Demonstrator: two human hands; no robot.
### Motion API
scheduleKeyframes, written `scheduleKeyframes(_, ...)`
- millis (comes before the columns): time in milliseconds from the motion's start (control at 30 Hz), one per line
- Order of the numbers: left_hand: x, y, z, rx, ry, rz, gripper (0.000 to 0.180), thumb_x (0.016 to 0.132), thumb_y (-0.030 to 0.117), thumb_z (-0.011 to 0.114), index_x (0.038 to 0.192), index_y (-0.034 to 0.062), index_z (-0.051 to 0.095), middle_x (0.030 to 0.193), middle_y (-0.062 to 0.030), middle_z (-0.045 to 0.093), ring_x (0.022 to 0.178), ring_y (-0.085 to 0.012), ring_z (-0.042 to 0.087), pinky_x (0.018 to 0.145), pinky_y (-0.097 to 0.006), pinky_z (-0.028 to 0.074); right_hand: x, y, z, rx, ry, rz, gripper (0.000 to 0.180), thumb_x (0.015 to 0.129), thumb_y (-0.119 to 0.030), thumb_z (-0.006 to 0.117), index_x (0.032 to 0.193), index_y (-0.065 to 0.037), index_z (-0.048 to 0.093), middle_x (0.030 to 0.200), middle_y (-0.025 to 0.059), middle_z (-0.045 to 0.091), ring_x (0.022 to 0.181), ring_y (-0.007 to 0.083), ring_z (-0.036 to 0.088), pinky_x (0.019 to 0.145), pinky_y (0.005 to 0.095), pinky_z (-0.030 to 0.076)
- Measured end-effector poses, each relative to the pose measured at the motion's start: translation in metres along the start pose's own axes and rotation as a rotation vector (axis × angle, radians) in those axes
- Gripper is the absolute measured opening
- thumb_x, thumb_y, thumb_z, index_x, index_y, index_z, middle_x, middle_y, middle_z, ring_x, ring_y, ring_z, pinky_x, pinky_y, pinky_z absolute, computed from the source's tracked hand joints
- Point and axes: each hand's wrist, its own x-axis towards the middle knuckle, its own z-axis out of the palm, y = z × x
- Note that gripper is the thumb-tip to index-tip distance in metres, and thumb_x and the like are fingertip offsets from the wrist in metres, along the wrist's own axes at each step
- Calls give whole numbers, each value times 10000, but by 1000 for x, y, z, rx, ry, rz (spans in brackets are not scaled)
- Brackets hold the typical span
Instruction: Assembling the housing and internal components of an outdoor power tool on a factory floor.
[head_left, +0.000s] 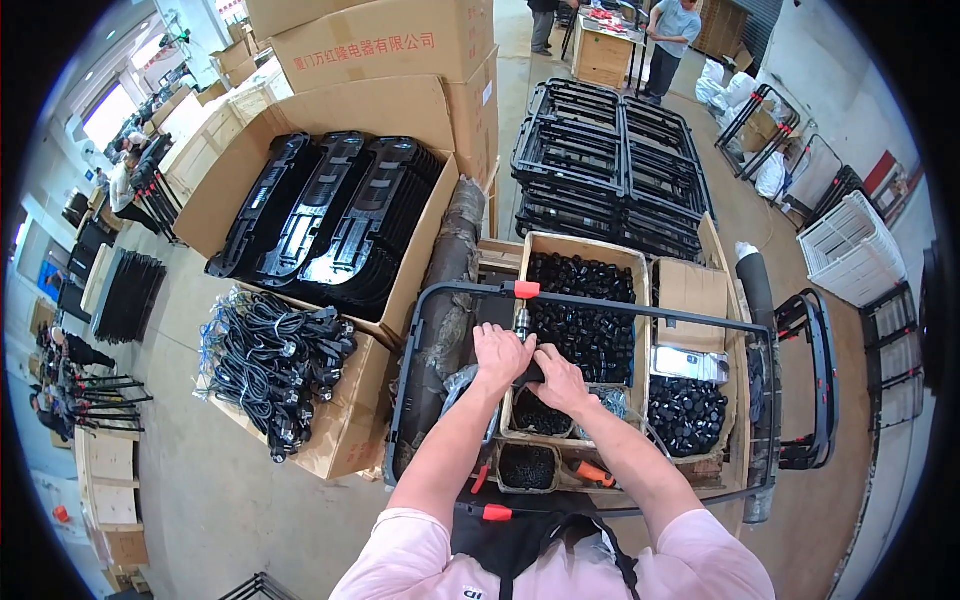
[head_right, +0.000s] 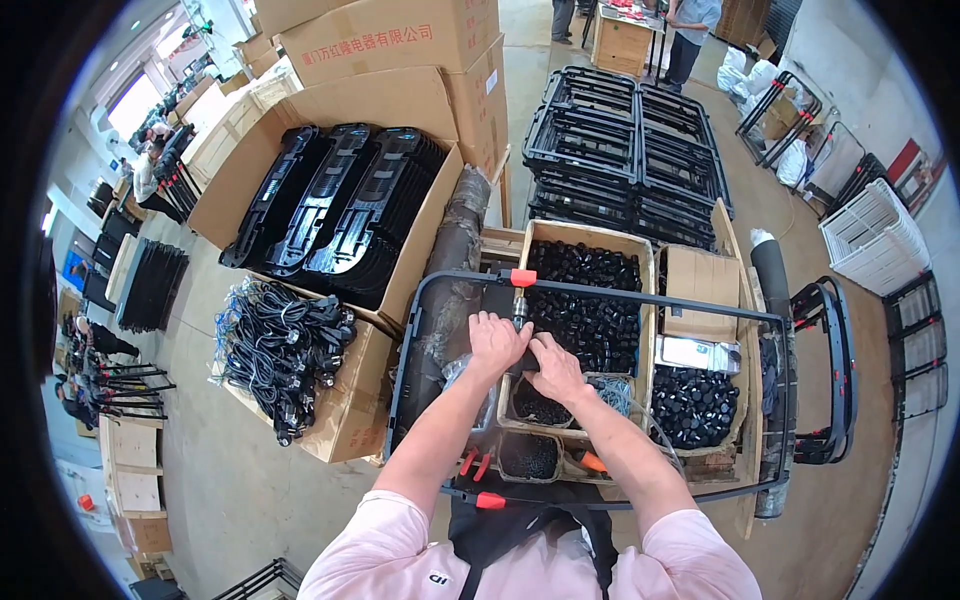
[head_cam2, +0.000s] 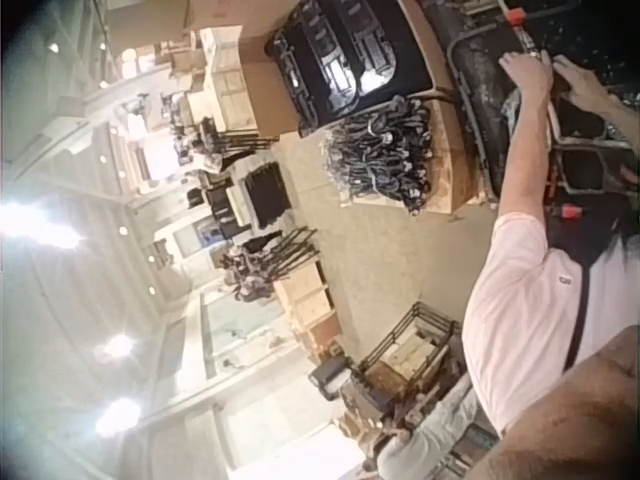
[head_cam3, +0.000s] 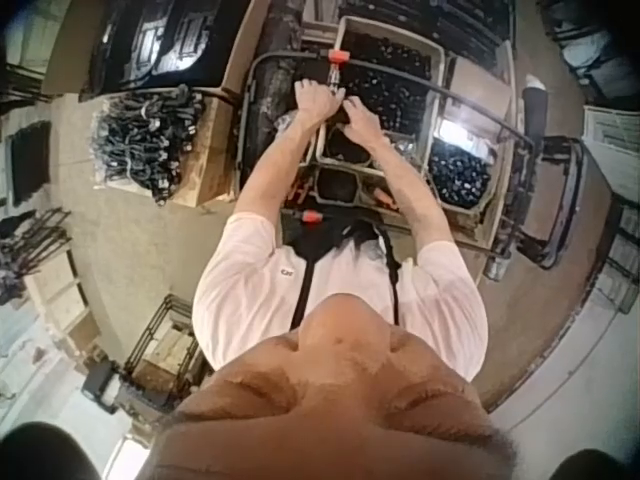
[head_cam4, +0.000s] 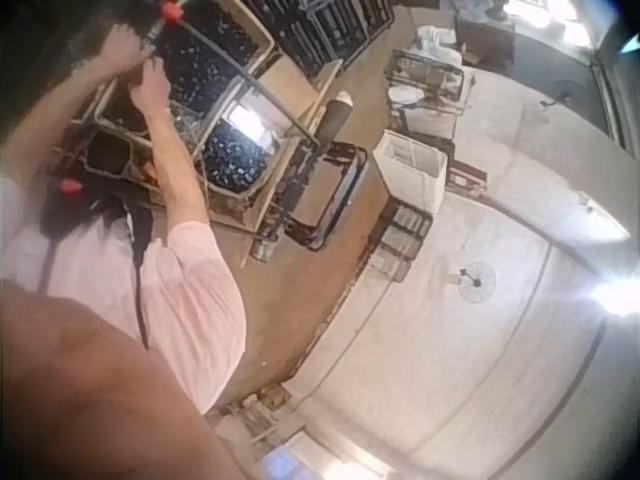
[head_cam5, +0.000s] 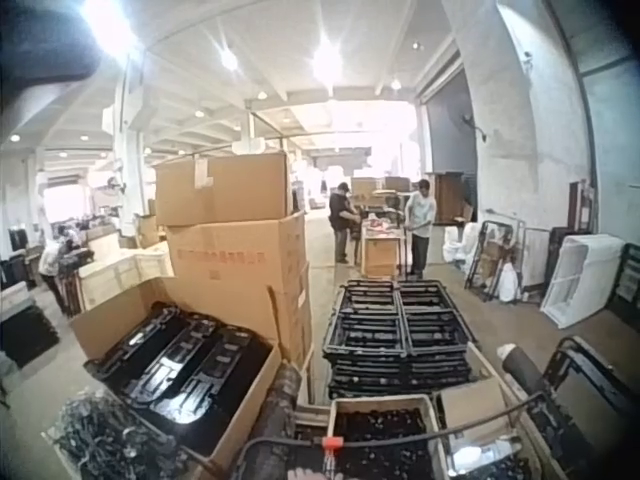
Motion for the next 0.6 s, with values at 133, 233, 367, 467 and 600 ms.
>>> scheduleKeyframes(133,-3,-2,0,-23,-51,-1,675,973,628,563,909,9,824,968,-175,760,1016,-315,665,923,-455,436,-4,-4,1,-4,-5,21,597,766,-164,864,1284,-63,585,1300,125,578,1193,383,638,944,495,577)
scheduleKeyframes(233,-6,-4,1,-30,-62,2,673,977,626,560,926,11,827,993,-174,760,1036,-314,654,942,-462,427,-6,-5,3,-6,-23,30,601,775,-180,865,1295,-71,583,1311,125,574,1203,384,635,948,495,575)
scheduleKeyframes(367,-8,-5,2,-72,-75,2,659,974,618,572,932,11,827,994,-168,751,1047,-313,633,955,-471,421,-8,-5,4,-12,-4,11,597,781,-195,861,1301,-91,586,1297,121,587,1135,404,664,913,507,585)
scheduleKeyframes(467,-12,-5,2,-85,-35,1,650,966,613,586,937,9,824,1000,-164,741,1065,-314,617,960,-464,417,-10,-3,7,-12,8,1,595,775,-192,862,1292,-88,587,1296,118,587,1133,400,664,913,500,587)
scheduleKeyframes(600,-14,-5,0,-74,-59,32,646,963,609,591,944,5,821,1037,-166,733,1089,-315,603,962,-456,415,-15,-3,10,11,-28,42,598,795,-220,854,1310,-82,583,1350,123,566,1217,383,630,958,499,572)
